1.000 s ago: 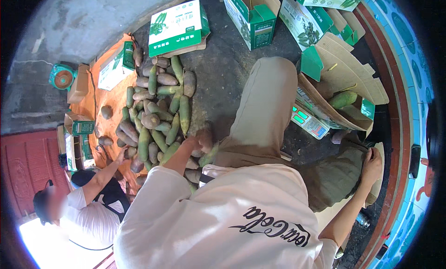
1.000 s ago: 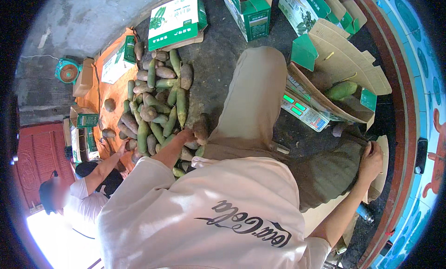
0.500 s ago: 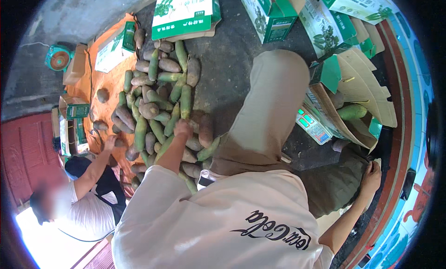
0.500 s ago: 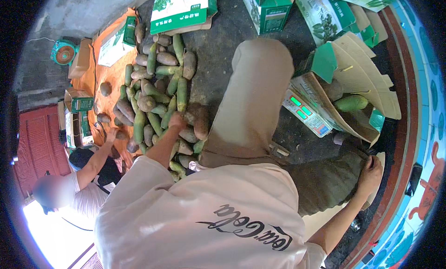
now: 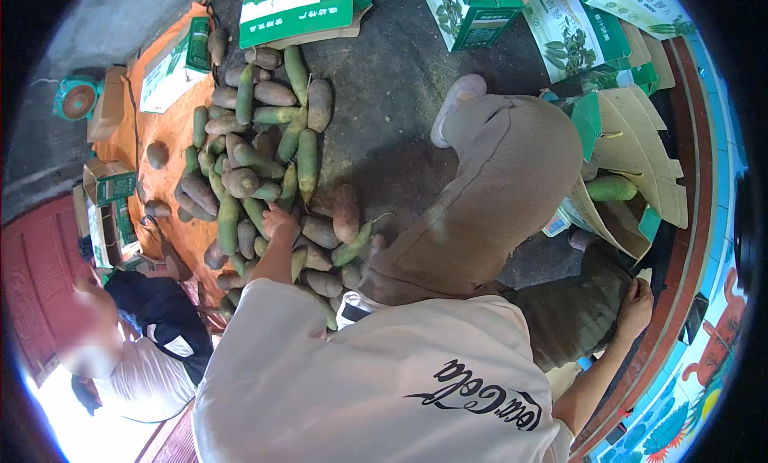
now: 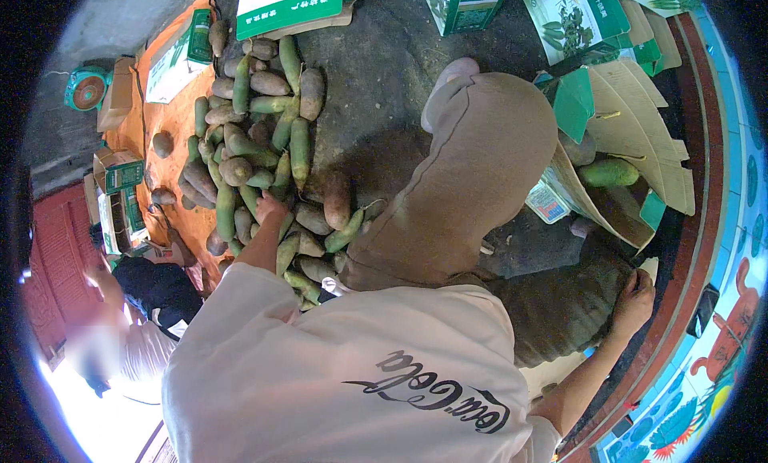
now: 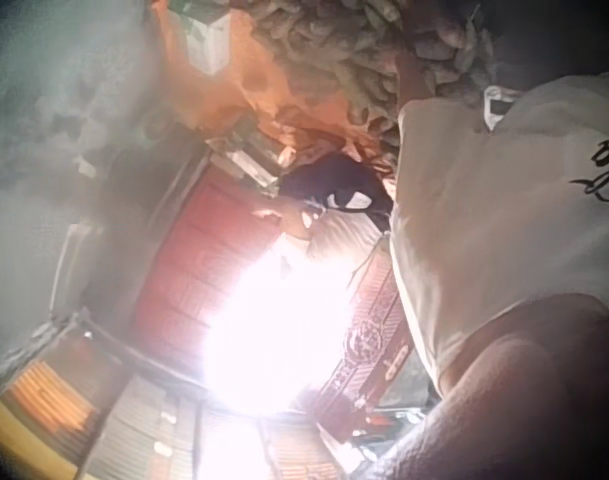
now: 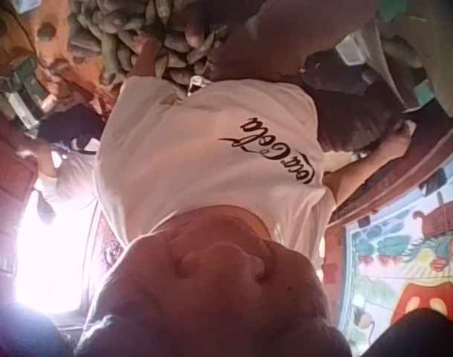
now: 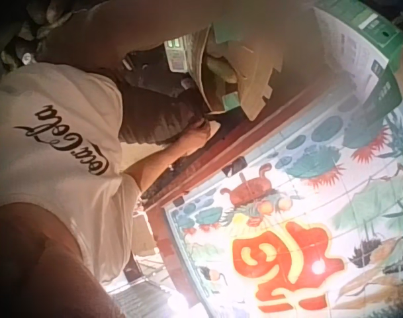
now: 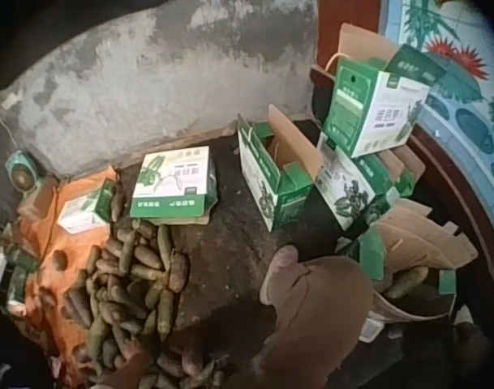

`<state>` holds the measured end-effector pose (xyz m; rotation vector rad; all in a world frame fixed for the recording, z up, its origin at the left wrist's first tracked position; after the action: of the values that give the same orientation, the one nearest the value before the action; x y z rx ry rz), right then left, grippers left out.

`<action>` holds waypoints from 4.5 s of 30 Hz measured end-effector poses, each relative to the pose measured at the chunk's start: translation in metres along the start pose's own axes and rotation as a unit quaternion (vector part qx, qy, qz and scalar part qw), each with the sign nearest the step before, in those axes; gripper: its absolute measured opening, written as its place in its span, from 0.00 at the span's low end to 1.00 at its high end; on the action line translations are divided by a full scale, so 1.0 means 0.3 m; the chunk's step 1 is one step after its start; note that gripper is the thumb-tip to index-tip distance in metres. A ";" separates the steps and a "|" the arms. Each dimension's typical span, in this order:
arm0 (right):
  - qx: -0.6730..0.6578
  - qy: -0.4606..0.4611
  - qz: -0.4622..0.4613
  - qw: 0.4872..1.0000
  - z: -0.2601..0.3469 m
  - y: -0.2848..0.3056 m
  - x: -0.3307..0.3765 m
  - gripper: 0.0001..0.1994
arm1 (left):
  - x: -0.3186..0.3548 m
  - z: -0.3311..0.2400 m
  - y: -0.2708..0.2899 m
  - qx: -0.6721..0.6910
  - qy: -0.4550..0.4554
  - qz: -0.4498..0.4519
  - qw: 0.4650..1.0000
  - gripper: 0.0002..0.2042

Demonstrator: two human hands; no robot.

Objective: Weighing radishes on a digital scale and sorting them into paper bags and cardboard boxes.

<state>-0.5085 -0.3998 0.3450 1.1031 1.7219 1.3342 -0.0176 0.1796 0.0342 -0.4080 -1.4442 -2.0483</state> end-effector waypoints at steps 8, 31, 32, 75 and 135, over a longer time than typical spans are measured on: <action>-0.019 0.002 -0.005 1.000 0.002 0.005 0.008 0.11 | -0.132 0.019 -0.126 0.055 0.056 0.113 0.990 0.29; -0.093 -0.019 -0.075 0.993 0.021 0.061 0.021 0.08 | 0.464 -0.420 0.597 0.622 -0.311 0.192 0.692 0.21; -0.096 -0.017 -0.082 0.992 0.020 0.063 0.028 0.08 | 0.553 -0.453 0.709 0.602 -0.339 0.144 0.708 0.22; -0.127 -0.044 -0.103 0.986 -0.082 0.050 0.084 0.08 | 0.461 -0.755 0.584 0.304 -0.429 -0.129 0.841 0.15; -0.126 -0.040 -0.118 0.984 -0.047 0.096 0.075 0.09 | 0.682 -0.608 0.775 0.395 -0.431 -0.061 0.809 0.20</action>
<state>-0.5240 -0.3815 0.3760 0.7735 1.5240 1.2974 -0.0159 -0.1036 0.2558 -0.9490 -2.7341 -1.1196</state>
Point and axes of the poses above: each hand's wrist, its own x-axis away from the middle knuckle, its own y-axis out of the back of the hand, z = x × y, the point moved 6 cm from there along -x, towards the middle knuckle, and after that the axes turned 1 degree about z, right-handed, at the moved point
